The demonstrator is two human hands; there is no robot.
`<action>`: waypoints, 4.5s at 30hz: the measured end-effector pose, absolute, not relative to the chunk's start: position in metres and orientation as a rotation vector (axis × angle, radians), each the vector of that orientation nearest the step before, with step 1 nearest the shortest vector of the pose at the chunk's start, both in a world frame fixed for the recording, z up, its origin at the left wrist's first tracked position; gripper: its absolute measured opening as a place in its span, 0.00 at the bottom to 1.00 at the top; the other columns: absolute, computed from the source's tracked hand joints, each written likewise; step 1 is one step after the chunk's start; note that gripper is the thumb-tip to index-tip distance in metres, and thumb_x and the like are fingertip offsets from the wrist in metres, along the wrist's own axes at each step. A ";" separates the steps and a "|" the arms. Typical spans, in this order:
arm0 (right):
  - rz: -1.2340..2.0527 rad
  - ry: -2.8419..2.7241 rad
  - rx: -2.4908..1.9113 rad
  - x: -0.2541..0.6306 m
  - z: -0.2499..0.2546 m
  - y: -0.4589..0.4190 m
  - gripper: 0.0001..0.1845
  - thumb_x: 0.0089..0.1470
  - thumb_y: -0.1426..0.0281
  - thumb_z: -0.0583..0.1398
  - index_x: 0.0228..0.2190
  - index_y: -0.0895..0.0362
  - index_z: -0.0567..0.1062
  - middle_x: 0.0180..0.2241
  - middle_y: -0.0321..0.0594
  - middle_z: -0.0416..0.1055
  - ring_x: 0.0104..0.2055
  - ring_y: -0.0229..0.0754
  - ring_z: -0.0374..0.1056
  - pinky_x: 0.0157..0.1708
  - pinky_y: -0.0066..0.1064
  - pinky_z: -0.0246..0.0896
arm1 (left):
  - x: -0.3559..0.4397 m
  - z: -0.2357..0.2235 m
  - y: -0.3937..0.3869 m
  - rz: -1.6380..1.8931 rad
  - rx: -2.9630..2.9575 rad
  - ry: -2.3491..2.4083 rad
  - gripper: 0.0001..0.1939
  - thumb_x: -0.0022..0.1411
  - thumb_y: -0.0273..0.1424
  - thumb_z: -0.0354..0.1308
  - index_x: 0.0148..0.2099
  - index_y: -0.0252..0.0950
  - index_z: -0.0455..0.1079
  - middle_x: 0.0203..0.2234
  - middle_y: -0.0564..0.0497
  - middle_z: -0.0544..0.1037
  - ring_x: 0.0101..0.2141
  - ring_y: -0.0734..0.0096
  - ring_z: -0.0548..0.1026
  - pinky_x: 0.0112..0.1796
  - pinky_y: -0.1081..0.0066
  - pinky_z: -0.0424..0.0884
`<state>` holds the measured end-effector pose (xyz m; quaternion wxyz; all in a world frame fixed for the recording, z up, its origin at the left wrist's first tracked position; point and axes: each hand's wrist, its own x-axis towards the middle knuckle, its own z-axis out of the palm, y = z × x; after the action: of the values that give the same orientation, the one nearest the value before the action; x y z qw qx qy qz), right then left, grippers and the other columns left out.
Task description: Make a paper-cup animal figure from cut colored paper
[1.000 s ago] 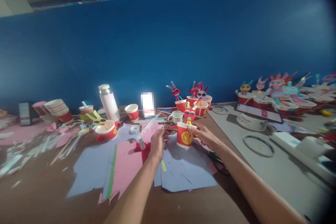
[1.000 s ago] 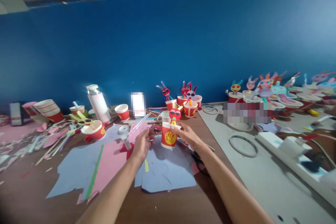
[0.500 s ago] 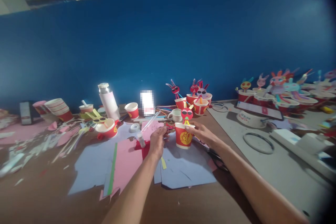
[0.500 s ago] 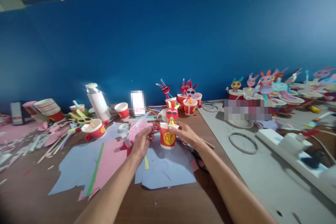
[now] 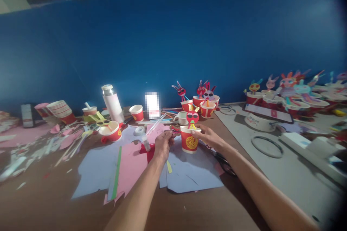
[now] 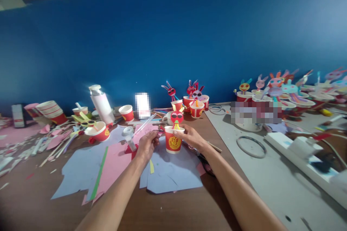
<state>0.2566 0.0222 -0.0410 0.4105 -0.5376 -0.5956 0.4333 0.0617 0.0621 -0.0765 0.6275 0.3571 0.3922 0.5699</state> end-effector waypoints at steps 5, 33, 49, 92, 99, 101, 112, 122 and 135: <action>1.091 -1.510 -1.359 0.256 -0.040 0.022 0.30 0.47 0.52 0.59 0.47 0.59 0.67 0.20 0.31 0.67 0.13 0.28 0.51 0.08 0.20 0.46 | 0.063 -0.076 0.062 1.321 0.819 0.919 0.12 0.40 0.35 0.65 0.24 0.31 0.71 0.17 0.54 0.71 0.18 0.79 0.65 0.21 0.76 0.62; 1.101 -1.439 -1.300 0.255 -0.042 0.022 0.28 0.45 0.52 0.61 0.43 0.57 0.71 0.28 0.38 0.74 0.23 0.37 0.66 0.15 0.23 0.56 | 0.063 -0.070 0.057 1.324 0.969 1.003 0.15 0.45 0.40 0.64 0.24 0.31 0.71 0.17 0.53 0.71 0.18 0.78 0.65 0.18 0.77 0.61; 1.104 -1.362 -1.221 0.254 -0.047 0.025 0.28 0.47 0.51 0.59 0.45 0.56 0.69 0.27 0.36 0.73 0.21 0.35 0.64 0.14 0.22 0.54 | 0.059 -0.062 0.053 1.213 0.860 0.899 0.29 0.52 0.55 0.50 0.35 0.30 0.70 0.23 0.45 0.76 0.22 0.68 0.72 0.22 0.72 0.64; 0.291 -1.643 -1.493 0.255 -0.072 0.027 0.25 0.60 0.57 0.43 0.33 0.57 0.73 0.18 0.35 0.67 0.20 0.39 0.63 0.24 0.28 0.55 | 0.072 -0.061 0.035 1.263 1.092 1.055 0.23 0.52 0.41 0.58 0.48 0.34 0.63 0.36 0.45 0.76 0.35 0.62 0.75 0.33 0.69 0.70; 0.251 -1.698 -1.499 0.256 -0.073 0.028 0.24 0.61 0.57 0.43 0.31 0.57 0.73 0.22 0.39 0.71 0.25 0.40 0.67 0.27 0.28 0.57 | 0.071 -0.062 0.035 1.242 1.093 1.081 0.19 0.56 0.42 0.54 0.44 0.35 0.64 0.34 0.46 0.76 0.32 0.63 0.75 0.32 0.69 0.70; 0.242 -1.720 -1.505 0.256 -0.074 0.029 0.24 0.60 0.57 0.44 0.30 0.57 0.73 0.22 0.39 0.71 0.25 0.41 0.67 0.26 0.28 0.57 | 0.071 -0.062 0.035 1.242 1.094 1.100 0.18 0.55 0.42 0.54 0.44 0.35 0.65 0.32 0.47 0.77 0.31 0.64 0.75 0.32 0.69 0.70; 0.229 -1.809 -1.517 0.256 -0.083 0.034 0.20 0.60 0.60 0.47 0.25 0.56 0.70 0.19 0.36 0.68 0.22 0.39 0.64 0.23 0.26 0.54 | 0.072 -0.064 0.037 1.206 1.088 1.057 0.21 0.55 0.43 0.54 0.47 0.34 0.64 0.31 0.49 0.75 0.28 0.69 0.71 0.29 0.73 0.67; 0.141 -1.856 -1.536 0.253 -0.083 0.037 0.20 0.59 0.62 0.48 0.23 0.57 0.70 0.20 0.37 0.68 0.24 0.40 0.65 0.25 0.27 0.56 | 0.073 -0.073 0.043 1.176 1.089 1.081 0.23 0.52 0.44 0.57 0.46 0.34 0.65 0.32 0.48 0.77 0.32 0.65 0.73 0.30 0.73 0.68; 0.223 -1.852 -1.499 0.253 -0.083 0.036 0.19 0.58 0.62 0.50 0.22 0.57 0.70 0.19 0.38 0.66 0.23 0.40 0.62 0.24 0.27 0.53 | 0.072 -0.064 0.042 1.174 1.081 0.960 0.26 0.50 0.44 0.59 0.48 0.34 0.65 0.33 0.47 0.77 0.32 0.65 0.74 0.31 0.72 0.69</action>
<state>0.2534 0.0356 -0.0831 0.3655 -0.5831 -0.7203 0.0867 0.0724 0.0416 -0.0640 0.5971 0.4656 0.4136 0.5056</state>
